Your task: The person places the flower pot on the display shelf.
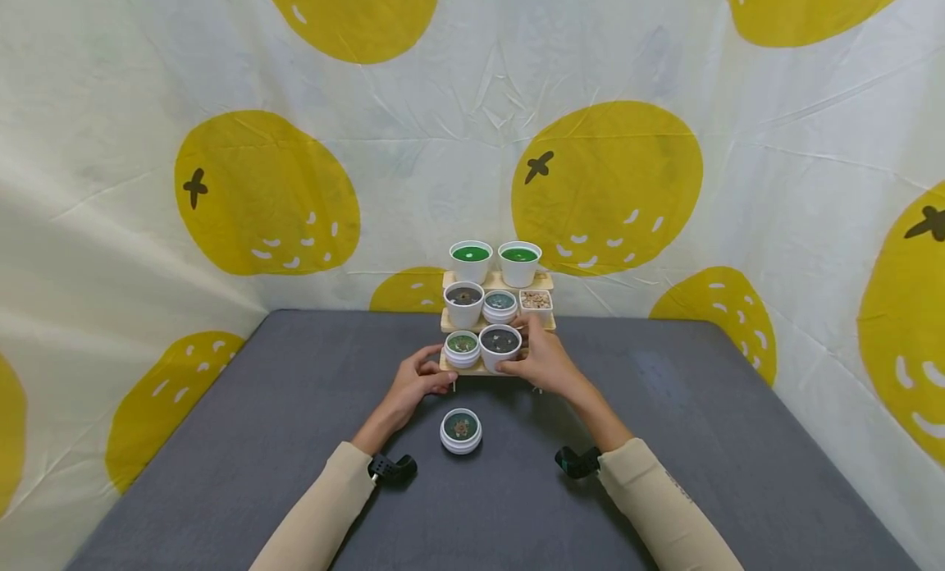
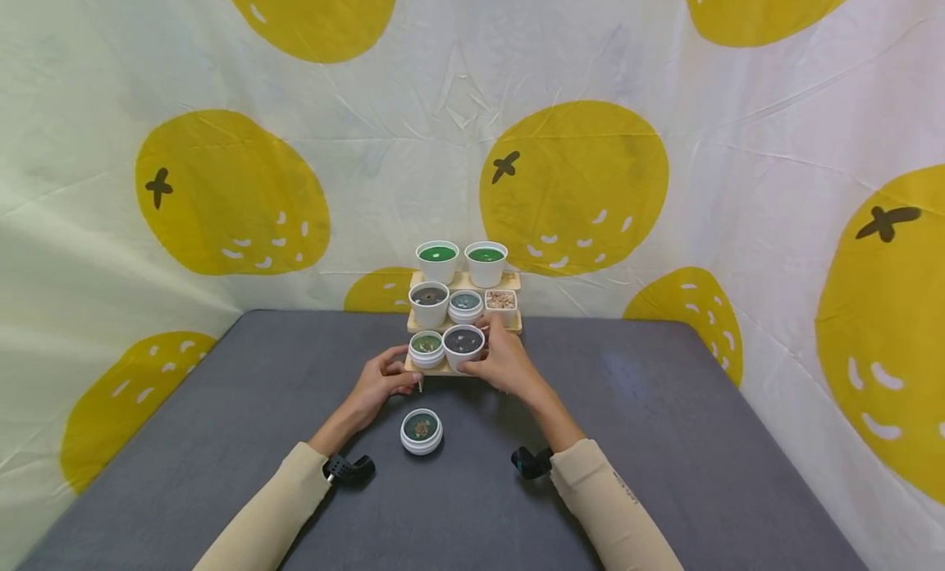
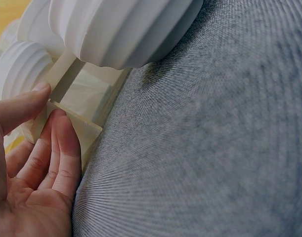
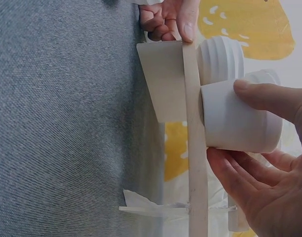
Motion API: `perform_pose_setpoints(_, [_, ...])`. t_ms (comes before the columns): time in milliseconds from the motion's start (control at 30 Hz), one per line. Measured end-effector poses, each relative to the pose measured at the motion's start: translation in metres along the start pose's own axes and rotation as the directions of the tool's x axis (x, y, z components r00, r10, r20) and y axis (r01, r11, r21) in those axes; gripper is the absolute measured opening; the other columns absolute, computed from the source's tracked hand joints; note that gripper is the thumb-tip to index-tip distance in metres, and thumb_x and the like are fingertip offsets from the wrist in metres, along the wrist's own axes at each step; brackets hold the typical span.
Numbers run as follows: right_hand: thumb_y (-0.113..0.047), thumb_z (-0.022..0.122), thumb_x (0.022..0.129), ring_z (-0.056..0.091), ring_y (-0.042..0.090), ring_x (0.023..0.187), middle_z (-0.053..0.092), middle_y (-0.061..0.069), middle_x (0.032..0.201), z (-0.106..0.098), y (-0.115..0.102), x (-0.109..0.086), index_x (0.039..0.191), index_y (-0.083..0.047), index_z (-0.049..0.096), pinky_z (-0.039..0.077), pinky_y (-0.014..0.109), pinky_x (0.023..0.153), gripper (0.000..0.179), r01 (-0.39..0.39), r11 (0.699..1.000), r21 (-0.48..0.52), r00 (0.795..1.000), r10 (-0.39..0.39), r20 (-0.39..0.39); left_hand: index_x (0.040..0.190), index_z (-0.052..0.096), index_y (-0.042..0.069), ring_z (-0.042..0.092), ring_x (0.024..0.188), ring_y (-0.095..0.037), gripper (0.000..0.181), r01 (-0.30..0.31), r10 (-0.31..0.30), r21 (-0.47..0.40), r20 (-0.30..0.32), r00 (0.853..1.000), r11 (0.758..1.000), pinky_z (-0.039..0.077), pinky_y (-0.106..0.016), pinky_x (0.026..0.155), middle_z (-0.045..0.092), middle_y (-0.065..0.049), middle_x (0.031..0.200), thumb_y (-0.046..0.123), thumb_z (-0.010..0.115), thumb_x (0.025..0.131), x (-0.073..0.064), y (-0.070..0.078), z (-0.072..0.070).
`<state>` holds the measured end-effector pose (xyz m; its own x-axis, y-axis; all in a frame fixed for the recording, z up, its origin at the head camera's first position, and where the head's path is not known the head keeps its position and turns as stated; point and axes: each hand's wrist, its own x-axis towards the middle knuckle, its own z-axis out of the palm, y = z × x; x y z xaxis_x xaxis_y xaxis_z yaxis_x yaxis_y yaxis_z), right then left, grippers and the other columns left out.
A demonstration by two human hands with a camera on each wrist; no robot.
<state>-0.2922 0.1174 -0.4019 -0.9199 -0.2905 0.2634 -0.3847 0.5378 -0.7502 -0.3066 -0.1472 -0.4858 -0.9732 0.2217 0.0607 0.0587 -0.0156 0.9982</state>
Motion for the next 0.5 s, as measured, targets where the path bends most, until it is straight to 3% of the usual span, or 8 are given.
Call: perform_pose_setpoints(500, [-0.009,0.09,0.077,0.071,0.033,0.109,0.069,0.023,0.121,-0.0036,-0.0027,-0.0009,0.132,-0.001,0.045,0.061,0.038,0.083,0.071,0.003,0.999,-0.051,1.0,-0.003,0.009,0.152,0.046,0.006,0.067,0.077,-0.011,0.071,0.002,-0.002,0.016,-0.005,1.0,1.0,0.059,-0.025,0.071,0.07,0.003,0.083,0.01,0.079,0.09,0.0001,0.0001,-0.0006])
